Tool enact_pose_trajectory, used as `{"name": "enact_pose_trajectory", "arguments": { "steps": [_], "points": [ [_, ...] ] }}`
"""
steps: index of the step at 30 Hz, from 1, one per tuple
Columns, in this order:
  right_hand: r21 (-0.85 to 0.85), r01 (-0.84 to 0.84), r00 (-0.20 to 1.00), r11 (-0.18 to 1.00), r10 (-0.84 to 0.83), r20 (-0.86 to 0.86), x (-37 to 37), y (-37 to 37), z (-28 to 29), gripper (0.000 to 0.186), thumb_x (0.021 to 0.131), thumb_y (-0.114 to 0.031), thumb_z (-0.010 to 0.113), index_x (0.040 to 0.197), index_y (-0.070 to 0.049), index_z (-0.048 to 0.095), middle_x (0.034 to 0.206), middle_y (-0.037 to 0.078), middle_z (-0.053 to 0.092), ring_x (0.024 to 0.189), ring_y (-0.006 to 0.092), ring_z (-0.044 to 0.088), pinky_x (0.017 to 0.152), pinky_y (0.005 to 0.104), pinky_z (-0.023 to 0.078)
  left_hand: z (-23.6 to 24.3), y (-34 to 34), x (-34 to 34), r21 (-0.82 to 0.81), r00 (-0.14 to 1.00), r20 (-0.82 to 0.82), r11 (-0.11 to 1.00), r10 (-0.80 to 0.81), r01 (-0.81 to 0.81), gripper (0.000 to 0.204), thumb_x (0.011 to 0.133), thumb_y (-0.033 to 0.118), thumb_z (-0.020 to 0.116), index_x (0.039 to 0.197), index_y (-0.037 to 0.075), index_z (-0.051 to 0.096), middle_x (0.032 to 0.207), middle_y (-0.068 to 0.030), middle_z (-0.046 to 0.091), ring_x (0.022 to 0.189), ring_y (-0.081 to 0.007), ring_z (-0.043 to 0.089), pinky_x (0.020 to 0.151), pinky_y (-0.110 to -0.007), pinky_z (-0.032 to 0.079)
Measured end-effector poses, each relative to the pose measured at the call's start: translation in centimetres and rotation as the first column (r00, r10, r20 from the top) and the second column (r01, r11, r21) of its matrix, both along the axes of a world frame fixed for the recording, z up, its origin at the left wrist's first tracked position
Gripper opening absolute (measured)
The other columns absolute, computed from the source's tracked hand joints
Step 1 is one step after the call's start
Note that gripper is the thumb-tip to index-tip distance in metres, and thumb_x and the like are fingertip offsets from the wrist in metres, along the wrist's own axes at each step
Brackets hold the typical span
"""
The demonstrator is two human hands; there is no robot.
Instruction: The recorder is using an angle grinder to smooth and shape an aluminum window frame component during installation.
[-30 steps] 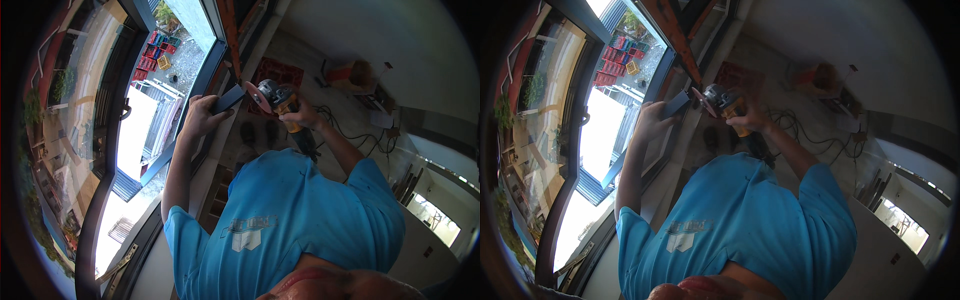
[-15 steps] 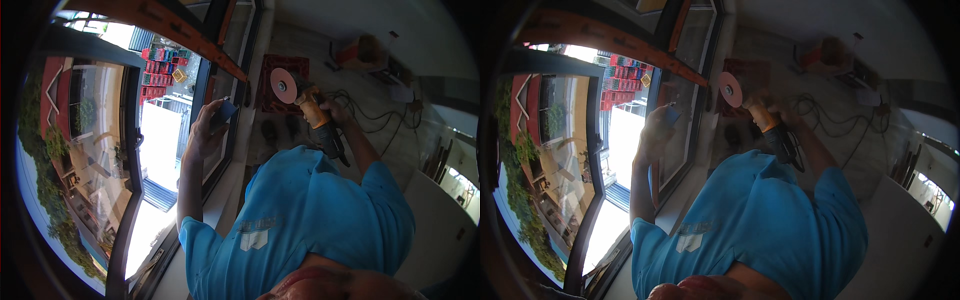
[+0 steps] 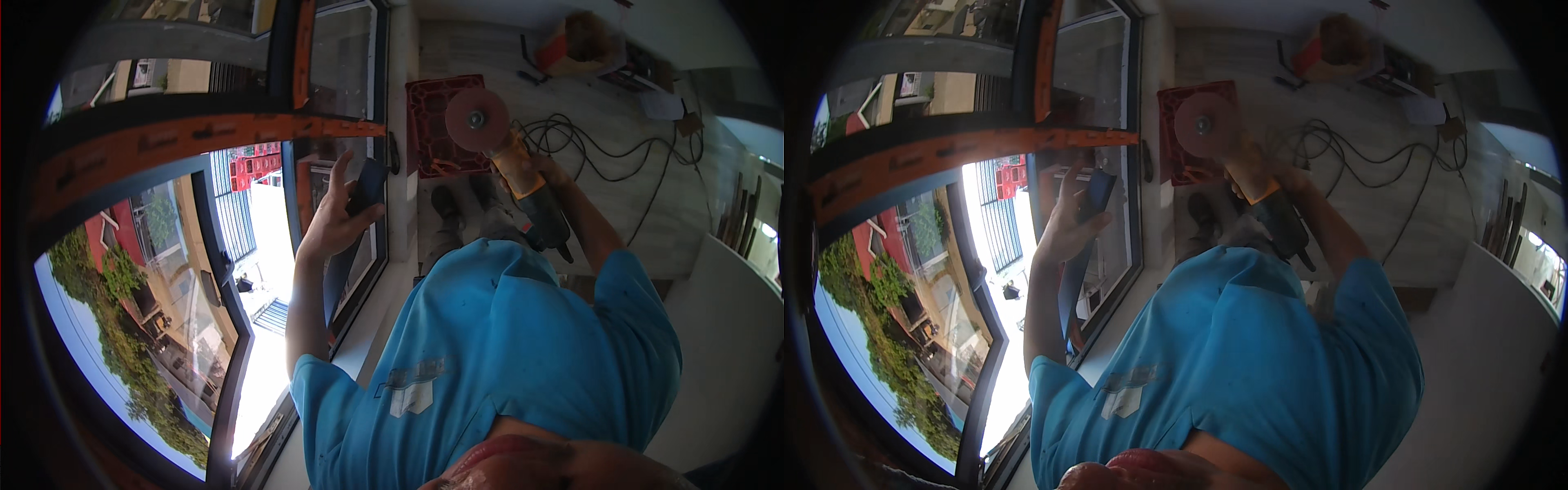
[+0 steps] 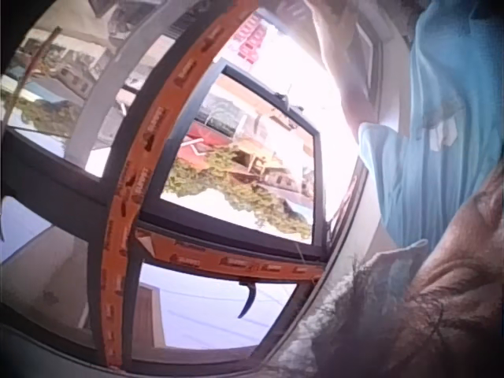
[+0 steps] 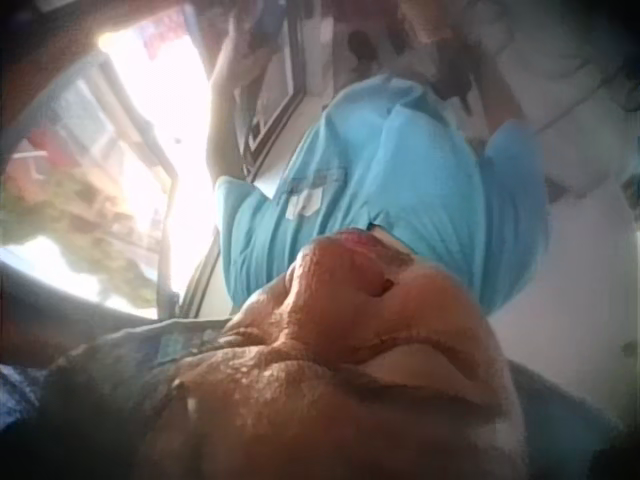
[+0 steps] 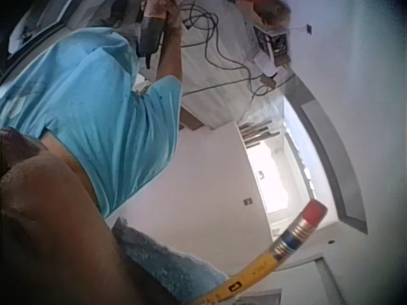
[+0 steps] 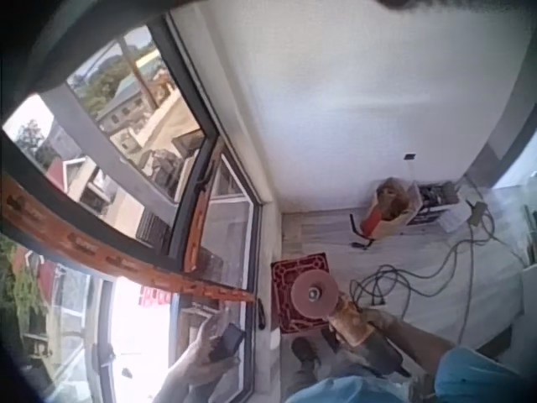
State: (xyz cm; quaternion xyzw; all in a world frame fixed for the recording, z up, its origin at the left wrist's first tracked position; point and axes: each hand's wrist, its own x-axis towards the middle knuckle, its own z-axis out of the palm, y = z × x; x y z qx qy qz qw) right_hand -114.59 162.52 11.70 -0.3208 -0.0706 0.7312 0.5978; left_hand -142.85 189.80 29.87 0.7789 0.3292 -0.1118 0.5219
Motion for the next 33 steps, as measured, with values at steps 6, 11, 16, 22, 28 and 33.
{"name": "enact_pose_trajectory", "arguments": {
  "steps": [6, 11, 16, 22, 28, 33],
  "points": [
    [-0.278, -0.152, 0.982, 0.948, 0.177, 0.067, 5.0, 0.9, -5.0, 0.063, 0.08, -0.028, 0.075, 0.127, 0.003, 0.048, 0.102, 0.014, 0.065, 0.087, 0.0234, 0.069, 0.076, 0.035, 0.058, -6.2, -3.7, 1.2, -0.163, 0.913, 0.017, 0.902, 0.408, -0.4, 0.064, 0.081, 0.035, 0.083, 0.122, -0.001, 0.049, 0.085, -0.0096, 0.064, 0.072, -0.0165, 0.063, 0.069, -0.033, 0.053],
    [-0.434, -0.248, 0.9, 0.866, 0.372, 0.227, 6.9, 3.2, -20.6, 0.067, 0.079, -0.021, 0.078, 0.133, -0.002, 0.043, 0.109, 0.011, 0.063, 0.091, 0.0199, 0.067, 0.075, 0.0352, 0.058, -13.2, -7.6, -0.9, -0.374, 0.693, -0.323, 0.585, 0.645, -0.719, 0.044, 0.087, 0.032, 0.078, 0.11, 0.002, 0.058, 0.091, -0.0062, 0.063, 0.081, -0.0127, 0.062, 0.07, -0.029, 0.05],
    [-0.399, -0.244, 0.843, 0.884, 0.397, 0.363, 6.2, 6.5, -24.4, 0.072, 0.078, -0.02, 0.078, 0.138, -0.004, 0.041, 0.115, 0.009, 0.06, 0.099, 0.0178, 0.063, 0.083, 0.0343, 0.055, -17.6, -11.2, -2.5, -0.514, 0.547, -0.327, 0.341, 0.77, -0.787, 0.028, 0.097, 0.02, 0.063, 0.118, 0.004, 0.053, 0.092, -0.0056, 0.062, 0.077, -0.0162, 0.064, 0.067, -0.03, 0.05],
    [-0.184, -0.243, 0.443, 0.952, 0.278, 0.853, 4.2, 7.3, -15.4, 0.089, 0.07, -0.018, 0.076, 0.147, -0.008, 0.032, 0.122, 0.014, 0.061, 0.109, 0.0264, 0.063, 0.091, 0.0391, 0.052, -16.7, -11.2, -0.6, -0.452, 0.708, -0.357, 0.551, 0.609, -0.702, 0.028, 0.1, 0.026, 0.059, 0.111, 0.002, 0.05, 0.088, -0.0079, 0.063, 0.071, -0.0164, 0.062, 0.061, -0.031, 0.05],
    [-0.369, -0.449, -0.115, 0.814, 0.356, 0.927, 6.6, 9.8, -4.7, 0.097, 0.07, -0.02, 0.079, 0.153, -0.009, 0.029, 0.137, 0.023, 0.053, 0.122, 0.0392, 0.055, 0.103, 0.0443, 0.047, -16.6, -9.8, -0.2, -0.481, 0.858, -0.381, 0.719, 0.344, -0.501, 0.029, 0.098, 0.027, 0.061, 0.107, 0.002, 0.052, 0.078, -0.0036, 0.059, 0.063, -0.0128, 0.057, 0.06, -0.029, 0.047],
    [-0.403, -0.591, -0.272, 0.699, 0.297, 0.915, 7.4, 10.5, 0.5, 0.092, 0.068, -0.009, 0.076, 0.15, -0.014, 0.034, 0.129, 0.02, 0.056, 0.119, 0.0379, 0.056, 0.098, 0.0456, 0.048, -15.8, -9.7, 0.9, -0.438, 0.892, -0.404, 0.813, 0.203, -0.384, 0.028, 0.097, 0.027, 0.063, 0.101, 0.001, 0.052, 0.074, -0.0032, 0.058, 0.063, -0.0124, 0.058, 0.059, -0.03, 0.047]
  ]
}}
